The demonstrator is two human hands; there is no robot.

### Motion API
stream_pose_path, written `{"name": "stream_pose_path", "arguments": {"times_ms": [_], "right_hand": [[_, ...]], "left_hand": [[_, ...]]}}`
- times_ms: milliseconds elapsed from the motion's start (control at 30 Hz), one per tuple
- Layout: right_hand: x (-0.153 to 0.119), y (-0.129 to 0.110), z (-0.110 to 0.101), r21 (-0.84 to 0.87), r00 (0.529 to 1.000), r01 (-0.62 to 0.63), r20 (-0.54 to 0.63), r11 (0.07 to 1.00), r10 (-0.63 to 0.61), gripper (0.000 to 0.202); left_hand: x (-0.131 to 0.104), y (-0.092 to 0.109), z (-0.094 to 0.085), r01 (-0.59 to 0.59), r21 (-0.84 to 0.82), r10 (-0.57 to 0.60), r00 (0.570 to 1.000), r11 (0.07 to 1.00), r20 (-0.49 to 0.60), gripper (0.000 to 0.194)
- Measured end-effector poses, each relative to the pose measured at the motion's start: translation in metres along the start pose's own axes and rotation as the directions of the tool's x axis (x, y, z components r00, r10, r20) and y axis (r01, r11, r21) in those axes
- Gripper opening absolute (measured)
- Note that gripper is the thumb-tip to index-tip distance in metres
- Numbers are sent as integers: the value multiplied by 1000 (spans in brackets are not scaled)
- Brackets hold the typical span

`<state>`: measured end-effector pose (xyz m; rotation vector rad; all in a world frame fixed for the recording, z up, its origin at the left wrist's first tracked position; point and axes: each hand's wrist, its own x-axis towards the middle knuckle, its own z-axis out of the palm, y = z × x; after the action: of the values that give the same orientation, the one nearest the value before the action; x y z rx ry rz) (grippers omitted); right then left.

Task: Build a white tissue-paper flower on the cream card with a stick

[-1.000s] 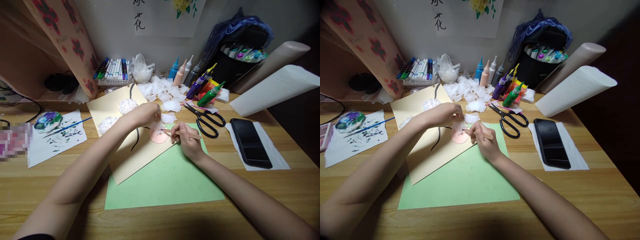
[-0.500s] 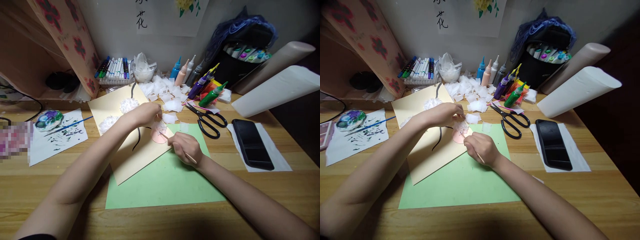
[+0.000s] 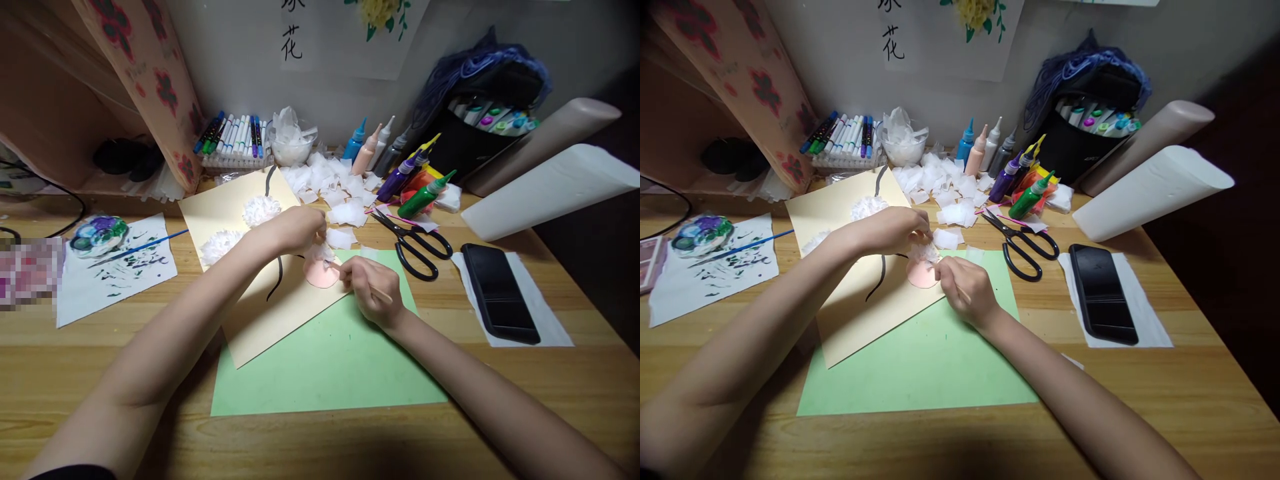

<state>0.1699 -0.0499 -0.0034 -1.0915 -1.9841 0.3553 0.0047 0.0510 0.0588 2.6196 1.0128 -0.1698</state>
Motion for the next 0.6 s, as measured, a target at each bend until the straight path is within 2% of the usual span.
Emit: {"name": "stream_pose_path", "arguments": {"times_ms": [100, 200, 267, 400, 500, 533, 600], "right_hand": [[14, -5, -3, 108, 975, -224, 31, 969, 222, 42], [35, -12, -6, 160, 911, -409, 114, 898, 395, 47], [50, -15, -7, 134, 868, -492, 155, 860, 472, 50], [68, -12, -5, 100, 802, -586, 218, 805, 556, 52], [70, -6, -4, 173, 758, -647, 251, 743, 602, 53], [67, -4, -5, 209, 754, -654, 257, 727, 605, 53], [58, -4, -7, 271, 784, -621, 238, 735, 574, 51]], "left_hand": [[-1, 3, -3, 6, 32, -7, 1000, 999, 23, 30], [-2, 7, -5, 6, 64, -9, 999, 998, 42, 26], [-3, 7, -6, 7, 60, -10, 999, 998, 51, 24], [-2, 6, -3, 18, 20, -19, 999, 1000, 43, 25], [-2, 5, -2, 28, 53, -30, 999, 998, 39, 22], [-2, 6, -2, 23, 63, -25, 999, 998, 41, 22], [-3, 7, -3, 5, 74, -8, 999, 997, 48, 23]]}}
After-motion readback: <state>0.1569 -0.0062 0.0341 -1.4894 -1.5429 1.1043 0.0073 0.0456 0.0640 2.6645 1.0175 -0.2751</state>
